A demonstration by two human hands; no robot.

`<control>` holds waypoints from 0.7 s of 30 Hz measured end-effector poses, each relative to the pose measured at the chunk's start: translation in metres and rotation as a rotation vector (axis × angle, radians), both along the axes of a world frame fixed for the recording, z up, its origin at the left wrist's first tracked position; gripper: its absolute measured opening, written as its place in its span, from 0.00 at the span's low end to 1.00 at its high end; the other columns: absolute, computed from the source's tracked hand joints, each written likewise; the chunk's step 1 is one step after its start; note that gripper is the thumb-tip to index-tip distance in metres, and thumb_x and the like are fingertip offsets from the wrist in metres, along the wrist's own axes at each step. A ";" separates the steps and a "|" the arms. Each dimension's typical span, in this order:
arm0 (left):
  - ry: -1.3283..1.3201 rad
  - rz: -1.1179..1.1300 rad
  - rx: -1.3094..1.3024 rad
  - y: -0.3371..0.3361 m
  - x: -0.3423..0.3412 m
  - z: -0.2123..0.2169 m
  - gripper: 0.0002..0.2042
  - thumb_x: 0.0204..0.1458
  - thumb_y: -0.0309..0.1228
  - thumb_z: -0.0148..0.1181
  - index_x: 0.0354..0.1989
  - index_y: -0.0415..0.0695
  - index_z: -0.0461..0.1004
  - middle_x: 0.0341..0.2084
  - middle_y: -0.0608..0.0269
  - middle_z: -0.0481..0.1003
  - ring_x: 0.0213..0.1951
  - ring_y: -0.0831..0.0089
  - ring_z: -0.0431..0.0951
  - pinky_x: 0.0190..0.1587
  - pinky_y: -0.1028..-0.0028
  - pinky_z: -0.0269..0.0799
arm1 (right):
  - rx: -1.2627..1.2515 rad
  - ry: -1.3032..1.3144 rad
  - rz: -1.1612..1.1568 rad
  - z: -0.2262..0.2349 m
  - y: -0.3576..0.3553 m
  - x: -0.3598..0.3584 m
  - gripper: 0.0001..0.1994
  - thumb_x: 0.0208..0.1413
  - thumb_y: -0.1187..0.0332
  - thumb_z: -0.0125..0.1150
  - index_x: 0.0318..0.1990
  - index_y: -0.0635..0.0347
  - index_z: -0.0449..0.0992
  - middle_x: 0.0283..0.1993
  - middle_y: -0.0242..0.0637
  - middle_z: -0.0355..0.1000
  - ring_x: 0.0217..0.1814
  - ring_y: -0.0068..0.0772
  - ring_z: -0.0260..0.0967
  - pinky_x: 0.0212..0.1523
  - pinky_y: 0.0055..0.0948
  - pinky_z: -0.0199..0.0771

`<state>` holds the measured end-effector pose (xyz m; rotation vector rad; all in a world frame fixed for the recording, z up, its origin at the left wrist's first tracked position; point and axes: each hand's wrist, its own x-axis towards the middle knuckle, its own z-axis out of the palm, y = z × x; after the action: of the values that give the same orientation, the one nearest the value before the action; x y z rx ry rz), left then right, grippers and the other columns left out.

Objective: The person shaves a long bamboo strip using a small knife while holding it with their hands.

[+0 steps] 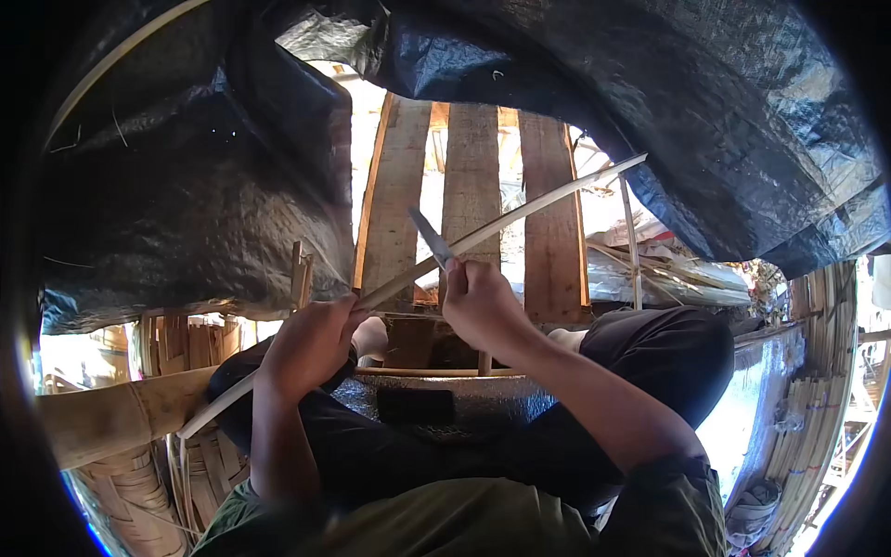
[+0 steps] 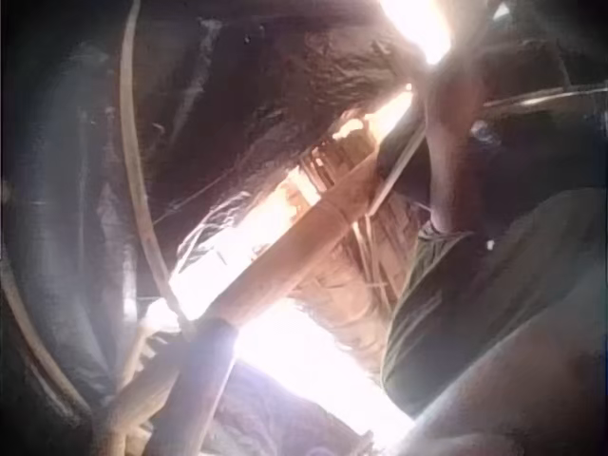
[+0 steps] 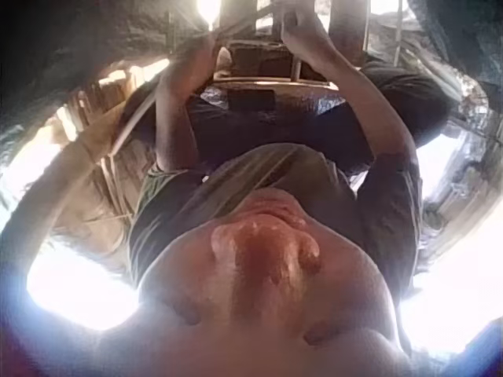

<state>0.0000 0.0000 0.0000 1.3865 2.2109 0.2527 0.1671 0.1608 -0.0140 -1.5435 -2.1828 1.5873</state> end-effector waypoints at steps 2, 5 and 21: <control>-0.032 0.025 0.007 -0.002 0.000 0.000 0.11 0.61 0.34 0.53 0.34 0.37 0.72 0.26 0.41 0.76 0.34 0.43 0.77 0.37 0.53 0.70 | -0.146 0.018 0.015 0.017 0.012 0.002 0.25 0.69 0.49 0.38 0.41 0.65 0.72 0.14 0.31 0.59 0.11 0.26 0.60 0.13 0.28 0.69; 0.019 0.004 -0.010 -0.007 -0.005 0.003 0.12 0.61 0.34 0.52 0.33 0.36 0.71 0.26 0.41 0.76 0.34 0.43 0.77 0.37 0.53 0.70 | -0.014 -0.113 -0.180 -0.010 0.034 0.002 0.26 0.70 0.51 0.34 0.36 0.66 0.70 0.18 0.32 0.61 0.14 0.26 0.63 0.14 0.28 0.71; -0.011 0.002 -0.012 -0.004 -0.005 0.011 0.12 0.61 0.33 0.52 0.33 0.35 0.70 0.25 0.40 0.75 0.33 0.42 0.77 0.36 0.52 0.69 | 0.407 0.050 -0.101 -0.028 0.035 0.005 0.25 0.70 0.59 0.40 0.21 0.64 0.69 0.13 0.41 0.66 0.12 0.39 0.63 0.17 0.40 0.62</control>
<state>-0.0047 -0.0044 0.0115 1.3738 2.2016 0.2466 0.1724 0.1957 -0.0417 -1.4425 -2.1849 1.0545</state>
